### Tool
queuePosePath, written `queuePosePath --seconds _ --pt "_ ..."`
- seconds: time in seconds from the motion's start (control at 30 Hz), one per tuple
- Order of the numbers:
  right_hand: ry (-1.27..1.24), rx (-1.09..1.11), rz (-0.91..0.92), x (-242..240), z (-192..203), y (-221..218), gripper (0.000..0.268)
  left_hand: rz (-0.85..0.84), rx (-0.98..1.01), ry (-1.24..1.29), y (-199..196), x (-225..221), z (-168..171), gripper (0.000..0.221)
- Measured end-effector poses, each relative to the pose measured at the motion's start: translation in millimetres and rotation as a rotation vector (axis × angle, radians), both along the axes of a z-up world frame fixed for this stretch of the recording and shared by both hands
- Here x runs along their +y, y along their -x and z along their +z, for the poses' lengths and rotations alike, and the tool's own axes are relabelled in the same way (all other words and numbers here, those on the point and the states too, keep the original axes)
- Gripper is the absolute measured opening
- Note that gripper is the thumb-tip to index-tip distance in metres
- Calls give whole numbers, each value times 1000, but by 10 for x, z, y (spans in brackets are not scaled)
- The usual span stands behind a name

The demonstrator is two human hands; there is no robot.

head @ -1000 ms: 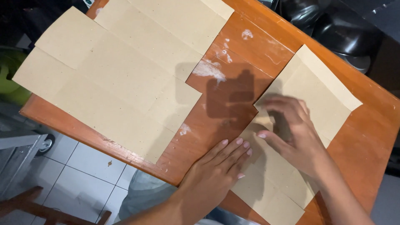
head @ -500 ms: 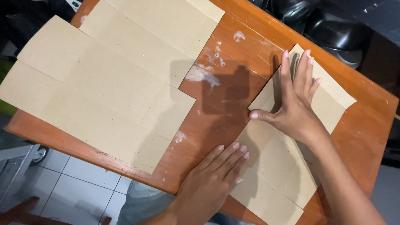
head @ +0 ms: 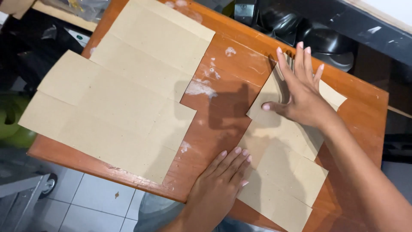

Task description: The person folds a flat cardboard box blank into a rectangular box by hand, creasing the edges and tucking the flaps to form the sides and bottom. They then place the finished box on a shelf with other completed boxes and begin folding another blank.

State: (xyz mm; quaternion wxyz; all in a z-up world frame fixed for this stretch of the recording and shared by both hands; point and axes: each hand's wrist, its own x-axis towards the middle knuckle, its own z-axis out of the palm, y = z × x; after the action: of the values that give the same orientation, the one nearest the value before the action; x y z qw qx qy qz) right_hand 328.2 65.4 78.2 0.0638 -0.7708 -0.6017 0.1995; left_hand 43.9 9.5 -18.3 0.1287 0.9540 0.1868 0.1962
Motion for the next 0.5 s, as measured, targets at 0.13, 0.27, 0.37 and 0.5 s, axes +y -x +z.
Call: queuePosePath --seconds 0.13,0.27,0.37,0.5 --pt "-239 115 283 -123 -10 -49 75 -45 -49 65 -59 116 141 46" --pt "-143 236 426 -255 -211 -9 66 -36 -378 153 -224 347 497 7" --pt "-193 290 378 -345 -408 -36 73 36 -264 140 -380 331 394 38" --pt "-346 304 373 -403 -549 -64 66 177 -109 29 -572 182 92 92"
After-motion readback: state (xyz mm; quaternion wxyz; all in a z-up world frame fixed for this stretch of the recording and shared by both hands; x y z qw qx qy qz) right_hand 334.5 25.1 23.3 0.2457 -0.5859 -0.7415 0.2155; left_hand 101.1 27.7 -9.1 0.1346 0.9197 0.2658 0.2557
